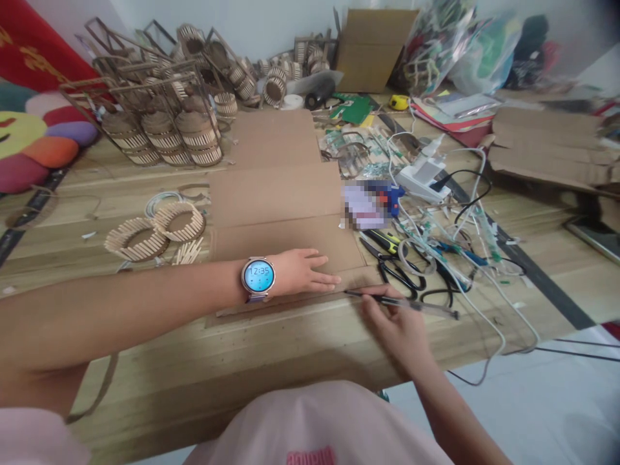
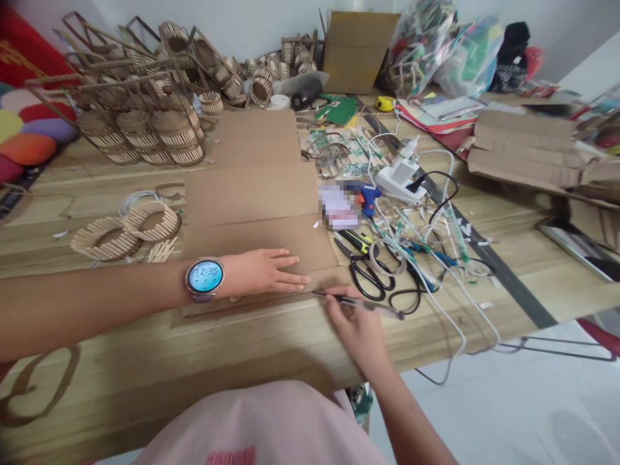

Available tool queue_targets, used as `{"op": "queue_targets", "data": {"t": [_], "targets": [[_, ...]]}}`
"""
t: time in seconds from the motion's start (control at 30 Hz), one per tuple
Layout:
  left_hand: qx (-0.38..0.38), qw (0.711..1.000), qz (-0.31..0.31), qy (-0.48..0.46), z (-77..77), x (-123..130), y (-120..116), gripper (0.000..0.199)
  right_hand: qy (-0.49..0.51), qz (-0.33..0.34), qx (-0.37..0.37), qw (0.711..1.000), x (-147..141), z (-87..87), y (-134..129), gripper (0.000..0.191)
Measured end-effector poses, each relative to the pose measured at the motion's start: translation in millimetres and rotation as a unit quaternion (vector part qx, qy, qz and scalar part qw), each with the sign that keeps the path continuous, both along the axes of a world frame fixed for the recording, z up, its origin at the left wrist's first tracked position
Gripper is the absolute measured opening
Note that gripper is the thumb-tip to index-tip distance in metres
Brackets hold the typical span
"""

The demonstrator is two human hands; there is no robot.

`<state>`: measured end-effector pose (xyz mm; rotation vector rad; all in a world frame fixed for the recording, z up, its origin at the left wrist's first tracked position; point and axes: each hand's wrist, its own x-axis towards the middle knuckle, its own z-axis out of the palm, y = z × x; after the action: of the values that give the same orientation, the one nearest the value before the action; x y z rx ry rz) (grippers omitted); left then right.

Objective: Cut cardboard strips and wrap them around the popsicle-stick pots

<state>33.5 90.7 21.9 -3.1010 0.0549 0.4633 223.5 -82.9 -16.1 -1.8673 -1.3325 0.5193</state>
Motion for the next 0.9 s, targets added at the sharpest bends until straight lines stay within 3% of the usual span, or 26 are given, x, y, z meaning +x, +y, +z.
{"op": "queue_targets", "data": {"t": [0.1,0.2,0.27,0.33,0.43,0.53,0.6,0.73,0.9], "targets": [[-0.014,0.996,-0.091,0.003,-5.5,-1,5,0.111,-0.043,-0.102,-0.025,0.994,32,2.4,-9,0.029],[-0.014,0.996,-0.087,0.002,-4.9,0,7,0.106,-0.071,-0.178,-0.006,0.981,45,9.2,-16,0.031],[-0.008,0.996,-0.082,0.023,-1.3,2,6,0.103,-0.048,-0.183,0.034,0.981,39,16.0,-18,0.027],[-0.006,0.997,-0.074,0.038,2.7,3,5,0.100,-0.015,-0.131,0.069,0.989,20,22.7,-16,0.020],[-0.008,0.997,-0.063,0.037,6.0,4,4,0.099,0.020,0.037,0.076,0.996,-23,28.3,-9,0.012],[-0.007,0.998,-0.060,0.020,6.9,5,3,0.100,0.065,0.216,0.055,0.973,-65,25.3,3,0.013],[-0.007,0.998,-0.053,0.023,8.4,6,2,0.099,0.083,0.293,0.042,0.952,-87,18.6,11,0.014],[0.010,0.996,-0.055,0.074,14.1,9,1,0.108,0.095,0.355,0.031,0.930,-113,1.2,23,0.016],[0.016,0.996,-0.072,0.054,13.4,9,2,0.113,0.094,0.329,0.042,0.939,-126,-7.3,27,0.015]]}}
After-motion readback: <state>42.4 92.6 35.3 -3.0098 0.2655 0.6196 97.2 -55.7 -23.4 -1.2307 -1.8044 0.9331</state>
